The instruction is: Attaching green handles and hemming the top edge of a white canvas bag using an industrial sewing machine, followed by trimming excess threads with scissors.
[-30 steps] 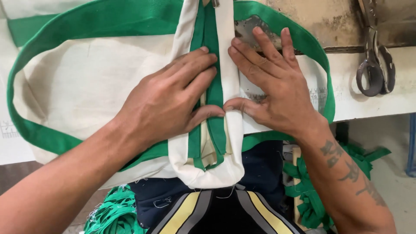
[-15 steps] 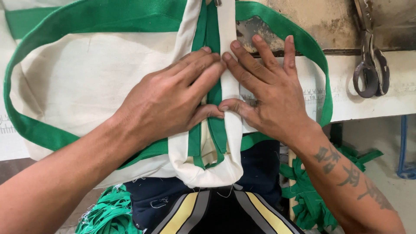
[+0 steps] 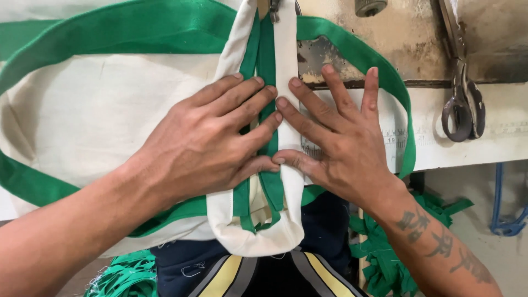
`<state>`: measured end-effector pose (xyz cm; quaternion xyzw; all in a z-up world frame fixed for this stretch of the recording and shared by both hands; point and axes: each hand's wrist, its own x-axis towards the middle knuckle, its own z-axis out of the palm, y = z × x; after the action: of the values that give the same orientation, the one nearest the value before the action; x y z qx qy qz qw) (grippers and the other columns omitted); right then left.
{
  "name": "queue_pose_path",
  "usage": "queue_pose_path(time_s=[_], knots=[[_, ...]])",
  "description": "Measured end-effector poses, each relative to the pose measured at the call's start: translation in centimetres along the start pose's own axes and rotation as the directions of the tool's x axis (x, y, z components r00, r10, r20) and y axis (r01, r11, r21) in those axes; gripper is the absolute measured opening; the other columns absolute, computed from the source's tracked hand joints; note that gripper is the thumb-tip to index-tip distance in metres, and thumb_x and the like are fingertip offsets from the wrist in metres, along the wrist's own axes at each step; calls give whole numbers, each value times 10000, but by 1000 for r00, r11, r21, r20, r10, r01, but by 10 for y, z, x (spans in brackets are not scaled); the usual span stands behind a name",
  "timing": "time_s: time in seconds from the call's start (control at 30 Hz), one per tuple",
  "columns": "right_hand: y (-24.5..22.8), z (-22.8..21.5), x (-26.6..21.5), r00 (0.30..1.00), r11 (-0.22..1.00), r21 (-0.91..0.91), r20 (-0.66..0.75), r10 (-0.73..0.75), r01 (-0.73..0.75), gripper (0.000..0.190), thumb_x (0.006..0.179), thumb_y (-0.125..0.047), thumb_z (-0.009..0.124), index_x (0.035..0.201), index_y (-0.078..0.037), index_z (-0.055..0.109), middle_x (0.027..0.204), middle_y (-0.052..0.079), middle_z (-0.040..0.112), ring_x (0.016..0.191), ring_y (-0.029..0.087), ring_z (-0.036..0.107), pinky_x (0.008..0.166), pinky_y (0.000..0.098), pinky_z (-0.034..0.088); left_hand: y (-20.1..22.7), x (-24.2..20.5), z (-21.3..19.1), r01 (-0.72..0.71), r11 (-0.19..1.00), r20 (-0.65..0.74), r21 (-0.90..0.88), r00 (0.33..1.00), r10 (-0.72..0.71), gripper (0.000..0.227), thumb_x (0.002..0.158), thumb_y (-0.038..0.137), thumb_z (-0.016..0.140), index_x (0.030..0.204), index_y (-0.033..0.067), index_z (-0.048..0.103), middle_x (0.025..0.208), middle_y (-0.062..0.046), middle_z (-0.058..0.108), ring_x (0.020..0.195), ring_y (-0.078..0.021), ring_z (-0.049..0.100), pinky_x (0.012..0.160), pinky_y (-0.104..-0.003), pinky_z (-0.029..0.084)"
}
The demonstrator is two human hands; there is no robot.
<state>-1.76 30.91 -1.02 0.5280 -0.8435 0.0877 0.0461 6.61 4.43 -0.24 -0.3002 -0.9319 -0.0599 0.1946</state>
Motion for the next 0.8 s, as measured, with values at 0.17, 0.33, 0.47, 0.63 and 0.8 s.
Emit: queue_pose_path(time_s=[0.17, 0.33, 0.47, 0.63, 0.8], knots=[[10, 0, 15, 1000, 1000, -4, -30, 4, -4, 718, 1148, -688, 701, 1703, -269, 522, 1779, 15, 412, 1675, 337, 180, 1303, 781, -10, -21, 5, 4, -20, 1000, -61, -25, 998, 18, 603, 1133, 635, 611, 1350, 101, 788, 1449, -188, 754, 1368, -351, 700, 1217, -473, 511], [22, 1, 28, 1000, 1000, 8, -16, 24, -24, 709, 1153, -667, 718, 1708, -273, 522, 1787, 3, 396, 1690, 353, 206, 1312, 763, -31, -38, 13, 10, -31, 999, -62, -12, 998, 30, 583, 1145, 621, 604, 1363, 111, 783, 1463, -182, 754, 1385, -352, 698, 1226, -471, 503], [27, 0, 38, 996, 995, 26, 10, 93, -93, 711, 1105, -647, 733, 1696, -306, 531, 1786, -37, 405, 1702, 319, 218, 1320, 787, 42, -51, 19, 15, -33, 999, -39, -14, 999, 32, 596, 1145, 616, 600, 1407, 106, 760, 1480, -173, 748, 1413, -354, 680, 1244, -471, 474], [35, -1, 47, 995, 994, 58, -32, 99, -97, 655, 1122, -553, 793, 1686, -324, 549, 1785, -34, 447, 1718, 314, 277, 1264, 846, 223, -66, 24, 23, -39, 999, -26, -22, 999, 39, 628, 1141, 622, 605, 1459, 100, 749, 1519, -178, 732, 1447, -363, 659, 1270, -474, 441], [40, 2, 54, 994, 993, 59, -35, 108, -105, 653, 1133, -533, 811, 1698, -345, 541, 1798, -52, 442, 1726, 298, 297, 1165, 785, 389, -76, 26, 29, -55, 998, -41, -17, 998, 55, 641, 1155, 624, 601, 1497, 101, 747, 1540, -184, 727, 1465, -360, 653, 1296, -465, 419]])
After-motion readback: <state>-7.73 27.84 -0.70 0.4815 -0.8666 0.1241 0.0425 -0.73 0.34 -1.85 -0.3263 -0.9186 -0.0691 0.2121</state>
